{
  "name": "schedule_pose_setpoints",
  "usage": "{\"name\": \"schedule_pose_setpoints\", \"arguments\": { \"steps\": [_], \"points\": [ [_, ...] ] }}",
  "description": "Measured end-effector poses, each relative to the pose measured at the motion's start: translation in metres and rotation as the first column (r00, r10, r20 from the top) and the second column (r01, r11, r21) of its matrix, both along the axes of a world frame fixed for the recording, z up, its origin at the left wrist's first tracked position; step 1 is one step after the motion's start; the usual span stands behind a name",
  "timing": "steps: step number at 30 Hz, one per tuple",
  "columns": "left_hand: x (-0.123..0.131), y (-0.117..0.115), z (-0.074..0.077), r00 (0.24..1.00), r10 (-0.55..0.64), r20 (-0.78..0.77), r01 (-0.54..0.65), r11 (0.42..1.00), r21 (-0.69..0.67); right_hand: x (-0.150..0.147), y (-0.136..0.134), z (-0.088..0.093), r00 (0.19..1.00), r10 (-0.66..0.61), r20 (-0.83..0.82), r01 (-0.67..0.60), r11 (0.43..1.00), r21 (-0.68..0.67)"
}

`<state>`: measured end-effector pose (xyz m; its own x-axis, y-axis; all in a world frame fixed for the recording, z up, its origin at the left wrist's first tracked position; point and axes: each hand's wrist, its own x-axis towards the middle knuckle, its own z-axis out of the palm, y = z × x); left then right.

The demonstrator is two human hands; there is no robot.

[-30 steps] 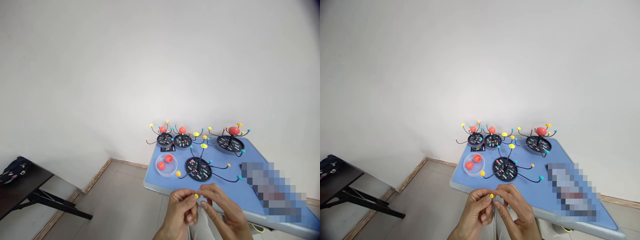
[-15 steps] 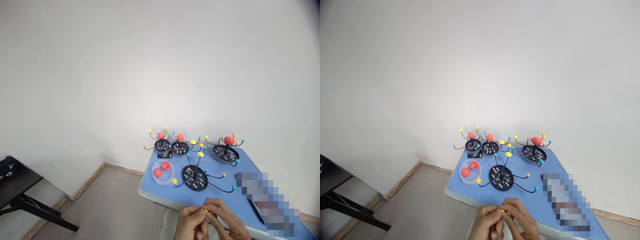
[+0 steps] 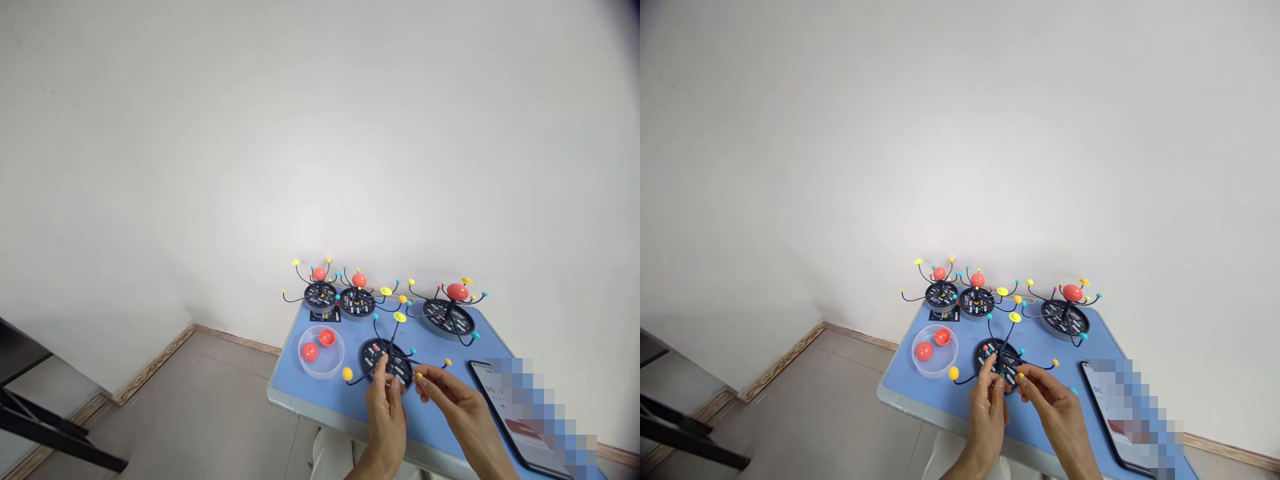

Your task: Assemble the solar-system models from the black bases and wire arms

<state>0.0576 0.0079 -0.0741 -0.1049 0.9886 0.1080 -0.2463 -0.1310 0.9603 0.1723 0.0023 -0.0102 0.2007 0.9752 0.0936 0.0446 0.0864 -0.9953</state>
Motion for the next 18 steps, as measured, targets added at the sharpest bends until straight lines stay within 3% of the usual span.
{"name": "schedule_pose_setpoints", "arguments": {
  "steps": [9,18],
  "points": [
    [0.009,0.021,-0.008,0.999,-0.024,0.023,0.024,1.000,-0.018,-0.003,0.022,-0.005,1.000,-0.016,0.023,0.017,0.998,-0.062],
    [0.010,0.026,-0.014,1.000,-0.003,-0.011,0.002,1.000,-0.029,-0.006,0.030,-0.009,0.989,-0.014,0.147,0.016,1.000,-0.010]
  ]
}}
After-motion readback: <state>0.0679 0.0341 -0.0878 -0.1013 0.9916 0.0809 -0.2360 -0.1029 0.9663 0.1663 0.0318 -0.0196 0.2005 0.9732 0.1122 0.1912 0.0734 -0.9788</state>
